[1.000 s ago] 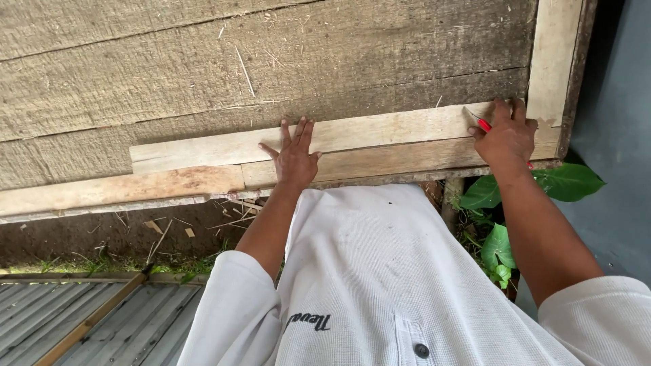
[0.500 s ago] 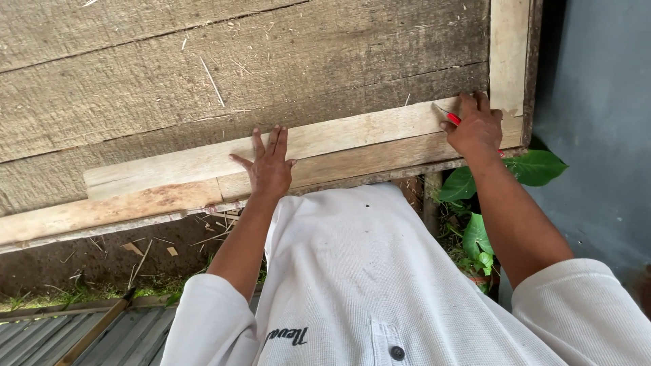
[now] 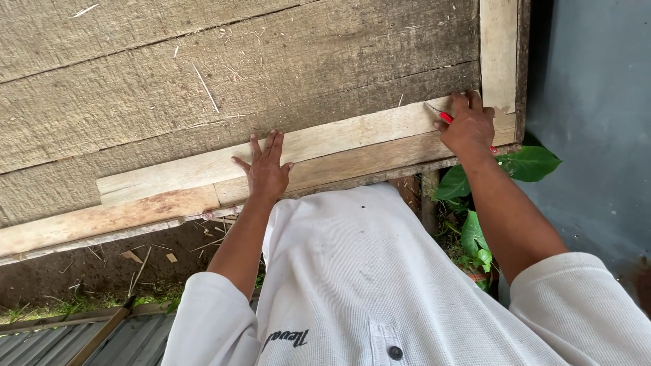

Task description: Applying glue to a thin wood strip, attaching it to a wooden plank, and trimming the edges with a utility knife.

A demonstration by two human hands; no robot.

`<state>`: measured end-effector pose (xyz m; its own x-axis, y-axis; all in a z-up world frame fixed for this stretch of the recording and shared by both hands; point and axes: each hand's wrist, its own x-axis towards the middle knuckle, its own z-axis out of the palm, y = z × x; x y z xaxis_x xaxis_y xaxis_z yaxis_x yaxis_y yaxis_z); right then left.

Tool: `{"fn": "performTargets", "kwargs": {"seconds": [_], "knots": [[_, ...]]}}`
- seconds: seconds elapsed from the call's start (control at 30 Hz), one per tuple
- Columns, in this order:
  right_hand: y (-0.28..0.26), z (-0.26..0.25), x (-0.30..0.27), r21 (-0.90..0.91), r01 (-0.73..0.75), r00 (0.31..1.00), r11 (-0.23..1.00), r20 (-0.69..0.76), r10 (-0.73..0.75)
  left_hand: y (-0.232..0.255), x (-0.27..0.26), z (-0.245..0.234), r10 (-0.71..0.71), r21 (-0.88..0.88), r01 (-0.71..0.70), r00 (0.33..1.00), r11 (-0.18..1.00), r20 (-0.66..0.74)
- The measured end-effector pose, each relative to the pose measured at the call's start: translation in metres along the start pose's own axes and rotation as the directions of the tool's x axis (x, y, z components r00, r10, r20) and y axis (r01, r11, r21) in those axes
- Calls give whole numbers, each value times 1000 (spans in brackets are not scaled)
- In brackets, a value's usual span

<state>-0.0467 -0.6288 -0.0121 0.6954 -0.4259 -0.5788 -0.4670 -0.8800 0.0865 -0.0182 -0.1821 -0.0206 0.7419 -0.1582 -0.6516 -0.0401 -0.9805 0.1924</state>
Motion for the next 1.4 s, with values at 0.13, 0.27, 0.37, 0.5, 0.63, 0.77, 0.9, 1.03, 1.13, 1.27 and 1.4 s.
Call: {"fn": "performTargets", "kwargs": {"seconds": [0.13, 0.27, 0.37, 0.5, 0.63, 0.77, 0.9, 1.03, 1.13, 1.27, 1.4], "knots": [[1, 4, 4, -22, -4, 1000, 1000, -6, 4, -1, 3, -1, 2, -71, -4, 999, 997, -36], [1, 6, 7, -13, -13, 1000, 1000, 1, 13, -10, 10, 12, -3, -91, -1, 999, 996, -46], [2, 10, 9, -12, -19, 1000, 1000, 1, 19, -14, 9, 14, 30, -109, -35, 999, 993, -44], [2, 10, 10, -45, -29, 999, 999, 22, 30, -14, 14, 24, 26, -86, -32, 998, 996, -62], [11, 27, 19, -32, 61, 993, 998, -95, -64, -11, 8, 8, -143, -53, 139, 985, 989, -96], [-2, 6, 8, -105, 54, 999, 993, 7, -53, -9, -2, -11, -281, -101, 278, 959, 955, -24], [-9, -3, 6, -127, -17, 998, 992, 53, 24, -18, -2, -11, -193, -137, 186, 980, 973, -40], [-12, -4, 5, -110, -44, 997, 993, 58, 50, -27, -3, -6, -112, -86, 108, 992, 990, -51], [-16, -6, 7, -146, -65, 996, 987, 57, 74, -58, 1, 44, -31, -147, -15, 952, 989, -305], [-21, -5, 8, -198, -43, 997, 979, 58, 55, -88, -15, 38, -118, -145, 72, 932, 987, -343], [-33, -24, -10, -107, -134, 986, 985, 82, 143, -100, -20, 27, -131, -239, 73, 963, 968, -237]]}}
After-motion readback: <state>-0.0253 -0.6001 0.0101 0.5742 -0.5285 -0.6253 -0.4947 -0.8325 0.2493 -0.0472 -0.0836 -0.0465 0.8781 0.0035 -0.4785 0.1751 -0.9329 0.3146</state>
